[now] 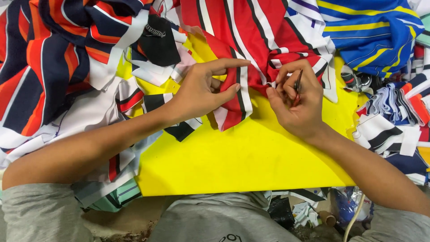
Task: Trimming and cutting striped fabric scraps using scissors on a yellow workbench in a factory setting.
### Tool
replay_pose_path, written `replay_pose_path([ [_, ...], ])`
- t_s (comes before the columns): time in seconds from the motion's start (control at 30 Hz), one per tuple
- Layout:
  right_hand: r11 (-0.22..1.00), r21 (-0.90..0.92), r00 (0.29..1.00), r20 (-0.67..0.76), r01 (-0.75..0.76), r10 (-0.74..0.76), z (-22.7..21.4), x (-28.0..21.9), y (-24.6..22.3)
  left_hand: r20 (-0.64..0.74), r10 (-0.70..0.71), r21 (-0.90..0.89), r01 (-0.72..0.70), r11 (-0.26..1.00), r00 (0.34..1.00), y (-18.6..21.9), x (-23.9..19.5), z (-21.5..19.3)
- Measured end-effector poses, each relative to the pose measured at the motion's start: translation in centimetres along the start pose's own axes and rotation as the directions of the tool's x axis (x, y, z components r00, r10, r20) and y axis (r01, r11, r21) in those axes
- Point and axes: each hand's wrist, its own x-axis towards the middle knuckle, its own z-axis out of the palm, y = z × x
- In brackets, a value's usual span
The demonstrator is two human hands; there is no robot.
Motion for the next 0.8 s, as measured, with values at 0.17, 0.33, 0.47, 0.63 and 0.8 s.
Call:
replay_pose_path([
  [0.17,0.699,0.530,0.877,0.311,-0.480,0.367,1.2,-2.2,-1.7,-0.067,0.116,-0.067,-0.120,0.991,0.991,-0.7,-0.2,-0.1],
  [0.33,0.407,0.472,0.617,0.683,-0.782,0.392,1.2,-1.2,-4.5,-0.083,0.184,-0.018,-0.186,0.982,0.979,-1.4,-0.5,-0.2],
  [0.47,0.344,0.497,0.603,0.681,-0.797,0.415,1.1,-1.0,-3.8,-0.081,0.196,-0.042,-0.200,0.979,0.977,-1.1,-0.8,-0.1],
  [0.63,0.367,0.458,0.580,0.722,-0.810,0.378,0.9,-1.2,-3.4,-0.052,0.205,-0.110,-0.210,0.972,0.977,-1.3,-0.9,0.1],
  [0.8,0.333,0.474,0.573,0.743,-0.815,0.346,0.7,-1.1,-3.2,-0.040,0.191,-0.111,-0.194,0.975,0.981,-1.2,-0.8,0.1],
])
